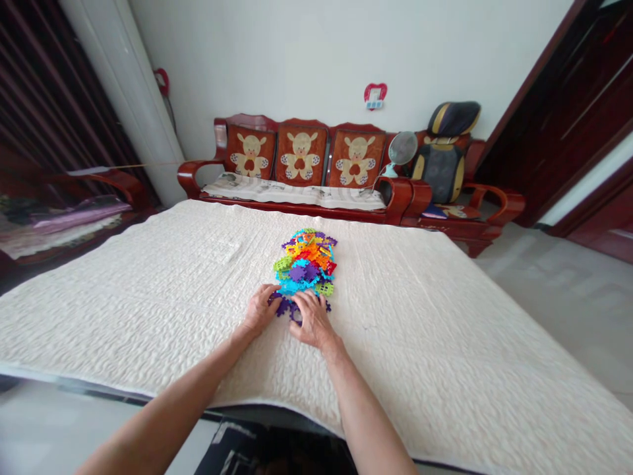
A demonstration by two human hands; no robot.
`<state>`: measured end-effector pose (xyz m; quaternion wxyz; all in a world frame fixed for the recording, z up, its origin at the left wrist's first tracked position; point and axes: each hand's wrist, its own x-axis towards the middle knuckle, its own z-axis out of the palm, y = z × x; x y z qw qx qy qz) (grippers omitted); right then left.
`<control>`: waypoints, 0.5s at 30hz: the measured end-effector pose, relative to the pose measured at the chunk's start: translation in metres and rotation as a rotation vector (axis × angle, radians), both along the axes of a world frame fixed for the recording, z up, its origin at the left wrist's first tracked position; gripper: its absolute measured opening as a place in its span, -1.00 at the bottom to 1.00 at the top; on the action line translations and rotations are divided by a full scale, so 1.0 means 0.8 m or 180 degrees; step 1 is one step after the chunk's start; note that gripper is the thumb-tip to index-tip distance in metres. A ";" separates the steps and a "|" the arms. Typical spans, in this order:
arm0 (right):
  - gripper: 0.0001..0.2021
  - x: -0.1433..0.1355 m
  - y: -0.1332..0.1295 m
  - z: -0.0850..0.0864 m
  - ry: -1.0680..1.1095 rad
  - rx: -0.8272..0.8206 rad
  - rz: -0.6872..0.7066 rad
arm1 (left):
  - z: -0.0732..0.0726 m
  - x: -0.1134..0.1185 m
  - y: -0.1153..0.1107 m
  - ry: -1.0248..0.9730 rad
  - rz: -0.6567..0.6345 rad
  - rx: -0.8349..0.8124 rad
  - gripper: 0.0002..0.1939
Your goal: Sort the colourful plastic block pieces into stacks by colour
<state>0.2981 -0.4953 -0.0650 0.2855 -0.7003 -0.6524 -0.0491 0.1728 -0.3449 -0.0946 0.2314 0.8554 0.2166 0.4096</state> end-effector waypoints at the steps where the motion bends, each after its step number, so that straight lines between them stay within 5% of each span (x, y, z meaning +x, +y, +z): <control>1: -0.42 0.001 0.000 0.000 -0.0013 -0.0024 -0.0006 | 0.001 -0.002 0.001 -0.0002 -0.0001 -0.0054 -0.70; 9: -0.41 0.002 0.002 0.001 -0.0062 -0.0058 -0.0144 | 0.003 -0.018 -0.013 0.0507 -0.0221 0.0231 -0.42; 15: -0.45 0.005 0.002 0.005 0.0197 0.0177 0.0089 | 0.007 -0.008 -0.018 0.0708 -0.0251 0.0262 -0.52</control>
